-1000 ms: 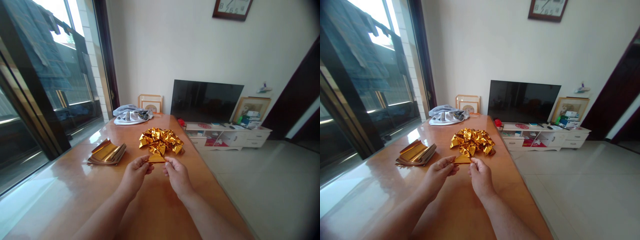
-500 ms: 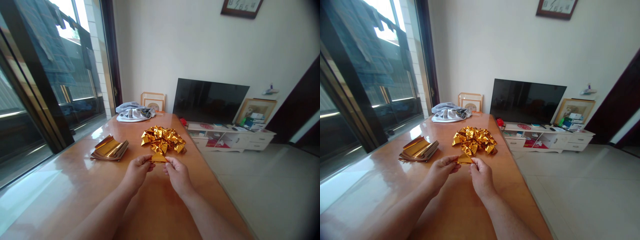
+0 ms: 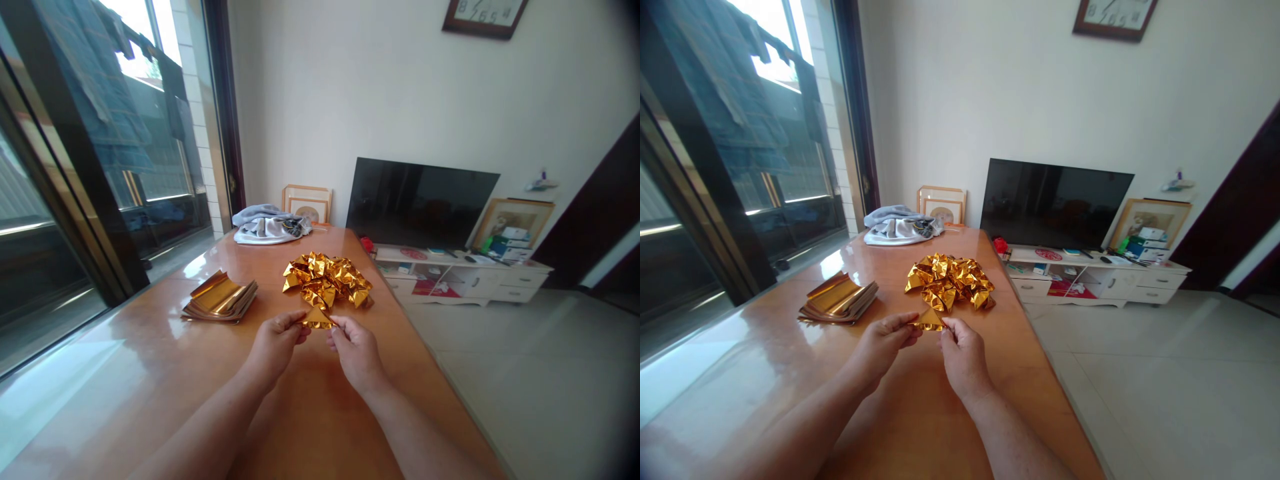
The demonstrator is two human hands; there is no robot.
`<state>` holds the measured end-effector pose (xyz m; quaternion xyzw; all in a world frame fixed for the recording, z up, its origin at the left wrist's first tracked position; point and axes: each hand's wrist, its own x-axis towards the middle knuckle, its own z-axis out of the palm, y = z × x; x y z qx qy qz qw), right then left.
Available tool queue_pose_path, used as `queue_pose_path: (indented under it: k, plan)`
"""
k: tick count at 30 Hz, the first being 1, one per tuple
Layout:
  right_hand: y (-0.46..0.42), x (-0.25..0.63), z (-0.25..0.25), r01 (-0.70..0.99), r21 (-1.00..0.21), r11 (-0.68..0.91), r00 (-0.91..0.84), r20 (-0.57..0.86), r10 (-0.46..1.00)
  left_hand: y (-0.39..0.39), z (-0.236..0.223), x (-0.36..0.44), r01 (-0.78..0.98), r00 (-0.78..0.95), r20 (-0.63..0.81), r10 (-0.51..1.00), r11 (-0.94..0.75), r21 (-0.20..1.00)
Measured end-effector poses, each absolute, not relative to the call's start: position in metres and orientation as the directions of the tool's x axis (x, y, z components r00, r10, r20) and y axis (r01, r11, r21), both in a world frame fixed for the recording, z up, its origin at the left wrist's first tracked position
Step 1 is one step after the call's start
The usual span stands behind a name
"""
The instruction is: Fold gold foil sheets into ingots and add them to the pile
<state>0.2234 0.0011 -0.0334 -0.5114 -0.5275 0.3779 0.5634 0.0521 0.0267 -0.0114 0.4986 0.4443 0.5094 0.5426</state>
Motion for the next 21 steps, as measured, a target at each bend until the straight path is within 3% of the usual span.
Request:
queue_pose_path:
  k: [21]
  plan:
    - [-0.0003, 0.2242, -0.0329, 0.202, -0.949, 0.244, 0.126, 0.272, 0.954, 0.0286, -0.0114, 0.0523, -0.077, 0.129, 0.028, 0.991, -0.018, 0.997]
